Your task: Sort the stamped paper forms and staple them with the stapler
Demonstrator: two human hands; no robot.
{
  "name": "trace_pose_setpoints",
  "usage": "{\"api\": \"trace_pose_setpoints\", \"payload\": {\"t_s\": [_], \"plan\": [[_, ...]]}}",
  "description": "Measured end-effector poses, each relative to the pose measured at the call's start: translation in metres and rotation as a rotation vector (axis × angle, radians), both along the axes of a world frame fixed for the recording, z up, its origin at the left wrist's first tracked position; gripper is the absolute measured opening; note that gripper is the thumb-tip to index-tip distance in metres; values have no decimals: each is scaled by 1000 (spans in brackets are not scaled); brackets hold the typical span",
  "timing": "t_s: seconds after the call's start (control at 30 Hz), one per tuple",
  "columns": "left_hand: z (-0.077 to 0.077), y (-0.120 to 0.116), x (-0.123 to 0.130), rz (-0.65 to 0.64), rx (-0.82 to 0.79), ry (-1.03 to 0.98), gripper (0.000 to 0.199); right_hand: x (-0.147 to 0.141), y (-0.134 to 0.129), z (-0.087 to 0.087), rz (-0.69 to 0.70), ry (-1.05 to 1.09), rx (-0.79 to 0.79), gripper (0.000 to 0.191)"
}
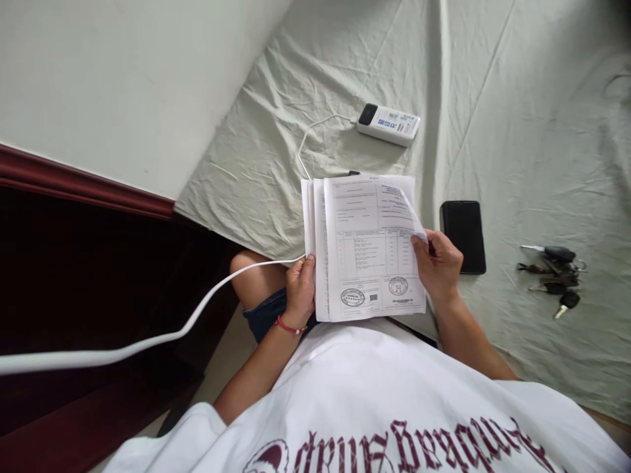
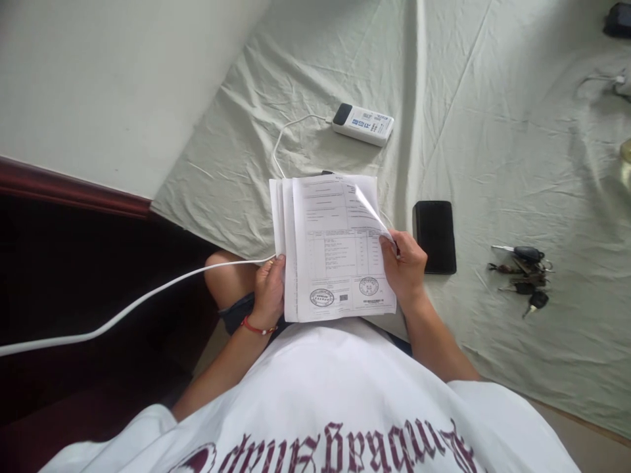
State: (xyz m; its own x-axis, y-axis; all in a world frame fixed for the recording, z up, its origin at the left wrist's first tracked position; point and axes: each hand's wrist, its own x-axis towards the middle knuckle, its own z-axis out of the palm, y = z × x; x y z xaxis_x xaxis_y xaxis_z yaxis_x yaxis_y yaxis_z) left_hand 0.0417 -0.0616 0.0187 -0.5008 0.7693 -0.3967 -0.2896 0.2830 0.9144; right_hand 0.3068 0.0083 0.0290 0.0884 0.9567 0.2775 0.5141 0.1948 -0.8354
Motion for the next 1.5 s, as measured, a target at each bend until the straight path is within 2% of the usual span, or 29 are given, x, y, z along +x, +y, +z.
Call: {"api": "trace_pose_setpoints", "payload": {"t_s": [0.1,0.2,0.3,0.47,0.6,0.73,0.83,0.93,1.03,1.17,1.33,1.5], "plan": [[0,0,0,-9,6,4,47,3,-1,-4,-44,133,-107,22],[-3,-1,0,-29,11,15,47,7,0,-8,-75,196,-146,24],[-8,-3,-2,-40,11,64,48,9,2,-10,-60,179,-201,27],[-13,-4,-4,-65,7,169,47,5,3,-5,46,72,-304,30],[-11,-3,-4,-113,-2,242,48,3,1,1,93,-19,-227,22],[-8,-3,-3,-137,13,329,46,7,1,3,29,-39,-115,22],[-9,-5,-1,-118,0,335,47,13,1,3,-69,83,-147,23],[-10,-5,0,-102,-4,335,47,17,2,2,-123,343,-171,26],[-10,-6,0,-94,-3,351,46,19,4,3,-149,570,-169,28],[-9,-6,-1,-100,-11,381,47,15,4,7,-121,750,-187,29],[-12,-8,-1,-90,-36,306,49,8,0,8,-93,805,-290,30],[-10,-7,0,-109,-43,269,42,3,-5,-3,8,617,-389,35]]}}
